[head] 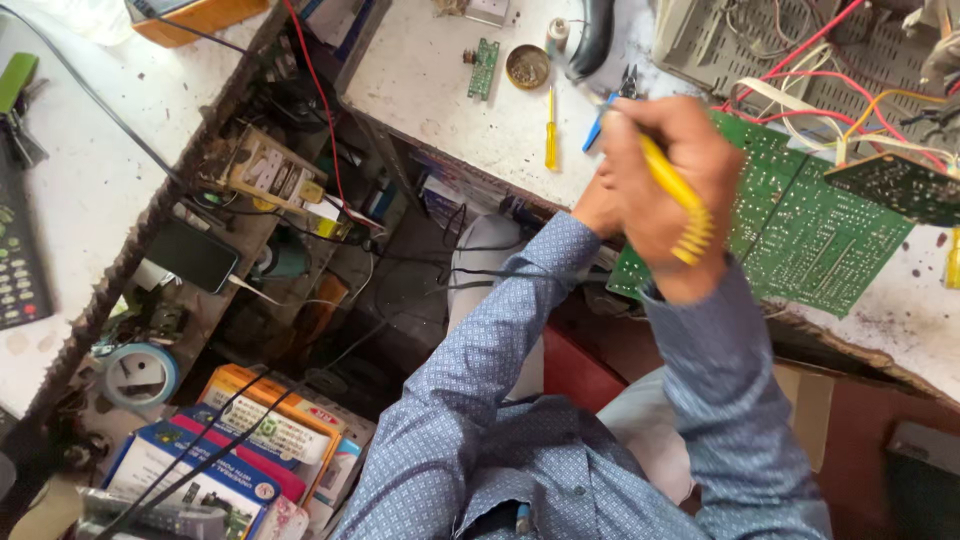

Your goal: The person holds a green circuit board and uses a soldering iron to work on various solder joints. They also use a toothbrush to clean the board and a magnifying glass to inspect specific areas. The task involves repeated soldering and cleaning actions on the same board.

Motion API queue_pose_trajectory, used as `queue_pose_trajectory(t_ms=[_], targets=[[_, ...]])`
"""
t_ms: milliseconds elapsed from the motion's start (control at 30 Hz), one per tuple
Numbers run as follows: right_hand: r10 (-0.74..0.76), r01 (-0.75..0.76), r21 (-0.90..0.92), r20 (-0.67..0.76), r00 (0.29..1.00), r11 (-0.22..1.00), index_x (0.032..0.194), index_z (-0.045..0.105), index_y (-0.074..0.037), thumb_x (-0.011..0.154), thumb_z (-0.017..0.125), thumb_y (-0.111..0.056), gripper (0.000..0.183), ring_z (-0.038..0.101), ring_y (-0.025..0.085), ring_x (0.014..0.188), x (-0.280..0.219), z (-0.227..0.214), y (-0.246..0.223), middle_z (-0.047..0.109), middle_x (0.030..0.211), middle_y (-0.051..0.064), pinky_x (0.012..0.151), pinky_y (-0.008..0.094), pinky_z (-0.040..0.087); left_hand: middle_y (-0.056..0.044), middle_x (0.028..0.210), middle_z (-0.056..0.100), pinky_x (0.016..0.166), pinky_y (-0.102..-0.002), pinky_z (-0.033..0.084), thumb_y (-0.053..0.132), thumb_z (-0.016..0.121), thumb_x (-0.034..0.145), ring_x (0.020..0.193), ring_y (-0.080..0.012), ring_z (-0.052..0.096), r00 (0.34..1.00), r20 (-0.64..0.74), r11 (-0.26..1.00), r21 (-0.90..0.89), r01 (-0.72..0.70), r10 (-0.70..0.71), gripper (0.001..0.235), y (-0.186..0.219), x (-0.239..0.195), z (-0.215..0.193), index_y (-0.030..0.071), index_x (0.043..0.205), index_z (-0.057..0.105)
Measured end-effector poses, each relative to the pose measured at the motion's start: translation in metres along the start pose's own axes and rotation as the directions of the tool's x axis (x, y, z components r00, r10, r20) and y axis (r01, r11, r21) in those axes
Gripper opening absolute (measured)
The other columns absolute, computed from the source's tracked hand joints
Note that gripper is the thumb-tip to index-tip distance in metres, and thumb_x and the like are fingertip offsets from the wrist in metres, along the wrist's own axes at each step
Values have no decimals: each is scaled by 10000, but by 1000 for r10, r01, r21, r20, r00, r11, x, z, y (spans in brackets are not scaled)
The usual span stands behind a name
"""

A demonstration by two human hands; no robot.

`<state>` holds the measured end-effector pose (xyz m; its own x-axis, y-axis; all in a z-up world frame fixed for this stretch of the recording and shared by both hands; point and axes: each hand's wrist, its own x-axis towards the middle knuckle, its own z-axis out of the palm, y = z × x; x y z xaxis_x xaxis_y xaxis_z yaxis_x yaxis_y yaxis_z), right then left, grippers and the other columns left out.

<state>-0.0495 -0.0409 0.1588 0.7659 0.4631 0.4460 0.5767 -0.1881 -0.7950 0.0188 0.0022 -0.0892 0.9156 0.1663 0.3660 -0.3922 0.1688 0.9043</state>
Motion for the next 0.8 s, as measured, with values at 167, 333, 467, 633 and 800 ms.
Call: queue_pose_trajectory(t_ms=[167,333,467,633,800], targets=[[118,-117,-153,-3,993,981,1011,717,-5,1015,708,-163,159,713,96,654,24,41,25,731,745,67,597,267,552,-32,1094,575,906,-333,509,224,891,829,1028,-178,583,983,-136,976,192,-100,127,504,23,11,20,46,1177,573],[81,-92,-183,-68,994,979,946,709,-15,980,724,-153,144,721,157,673,26,48,45,750,773,74,627,303,557,-62,1200,545,945,-348,525,208,933,696,1083,-193,551,758,-646,976,211,58,94,880,49,10,38,-51,1383,450],[100,-108,-162,-56,993,981,952,686,-32,986,706,-151,125,751,149,705,25,49,48,762,796,58,681,307,585,-55,1238,557,959,-363,572,130,911,783,1109,-178,574,956,-286,932,-360,-48,-62,692,75,11,23,-12,1339,523],[136,-136,19,-47,990,991,1036,663,-20,1019,676,-130,112,729,122,707,10,32,21,744,813,60,663,264,564,-138,1016,613,871,-401,597,129,794,960,976,-277,672,737,-668,934,-317,-164,-98,469,153,16,58,-69,1287,522],[432,-382,443,-12,902,811,1109,667,3,1061,639,-92,110,619,107,680,-67,-26,0,701,873,103,588,228,494,-112,1170,692,879,-343,488,189,687,1032,1055,-188,597,943,60,893,-308,328,-326,495,137,25,17,-32,1451,541]])
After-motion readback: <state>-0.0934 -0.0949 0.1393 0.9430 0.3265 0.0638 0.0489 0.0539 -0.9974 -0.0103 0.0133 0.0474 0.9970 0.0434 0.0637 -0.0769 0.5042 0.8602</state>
